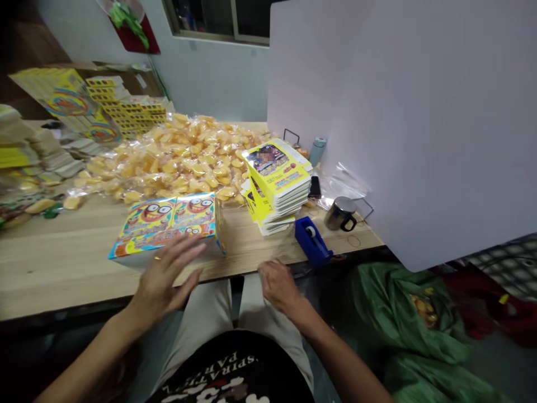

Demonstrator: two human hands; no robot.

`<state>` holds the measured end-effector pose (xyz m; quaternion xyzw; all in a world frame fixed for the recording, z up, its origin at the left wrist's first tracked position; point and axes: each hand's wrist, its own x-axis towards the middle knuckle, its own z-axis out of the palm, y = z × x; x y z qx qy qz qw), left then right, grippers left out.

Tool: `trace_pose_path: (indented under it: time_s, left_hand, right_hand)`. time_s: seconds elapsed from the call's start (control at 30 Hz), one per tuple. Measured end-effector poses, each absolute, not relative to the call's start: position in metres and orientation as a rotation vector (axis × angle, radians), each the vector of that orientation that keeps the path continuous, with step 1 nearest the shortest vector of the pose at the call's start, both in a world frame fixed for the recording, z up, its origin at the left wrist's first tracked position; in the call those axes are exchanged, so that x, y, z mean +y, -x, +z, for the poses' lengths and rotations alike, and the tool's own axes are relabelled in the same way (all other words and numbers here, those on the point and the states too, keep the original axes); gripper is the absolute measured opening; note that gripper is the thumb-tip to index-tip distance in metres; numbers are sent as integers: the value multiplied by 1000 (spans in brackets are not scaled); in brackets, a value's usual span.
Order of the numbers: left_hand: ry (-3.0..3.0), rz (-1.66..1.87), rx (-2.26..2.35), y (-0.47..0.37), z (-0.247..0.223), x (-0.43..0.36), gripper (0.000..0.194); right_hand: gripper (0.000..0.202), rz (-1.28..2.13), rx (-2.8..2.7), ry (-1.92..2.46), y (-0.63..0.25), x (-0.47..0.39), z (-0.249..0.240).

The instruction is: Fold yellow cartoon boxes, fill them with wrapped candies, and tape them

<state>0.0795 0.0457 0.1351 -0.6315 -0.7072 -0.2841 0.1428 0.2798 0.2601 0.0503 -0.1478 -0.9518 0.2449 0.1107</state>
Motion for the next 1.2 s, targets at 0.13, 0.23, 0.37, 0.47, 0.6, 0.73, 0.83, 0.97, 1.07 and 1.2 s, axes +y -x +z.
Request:
trace_pose_path:
  time_s: [0.13, 0.23, 0.37, 0.47, 0.6, 0.73, 0.83, 0.97, 1.07, 1.2]
  left_hand:
    - [2275, -925, -2185, -124, 105, 75, 92]
    - [2319, -1050, -2237, -141, 68, 111, 118]
    - [2229, -1243, -2153, -146, 33, 150, 81]
    - [2281, -1151, -2167, -148, 26, 165, 50]
    - [2405, -1113, -2134, -153, 34, 172, 30]
    - [2597, -1124, -2084, -146, 77, 147, 26]
    - [2609, -1298, -2110, -130, 131, 104, 26]
    - [2447, -1443, -2074, -107, 185, 50, 24]
    - [2344, -1345, -2065, -103, 195, 26, 22]
    - [2289, -1255, -2023, -112, 191, 7, 24]
  right_hand:
    - [33, 795, -2747, 455, -260, 261, 58]
    - [30, 824, -2744, 456, -257, 265, 65]
    - [33, 749, -2730, 527, -281, 286, 84]
    - [48, 393, -2629, 989, -299, 314, 92]
    - [90, 217, -2717, 1448, -304, 348, 92]
    - [89, 552, -2710, 1506, -313, 376, 95]
    - [80, 533, -2627, 1529, -324, 390, 95]
    - [75, 249, -2706, 1508, -325, 389, 100]
    - [59, 187, -2691, 1221, -317, 369, 127]
    - [58, 937, -2681, 628, -294, 333, 166]
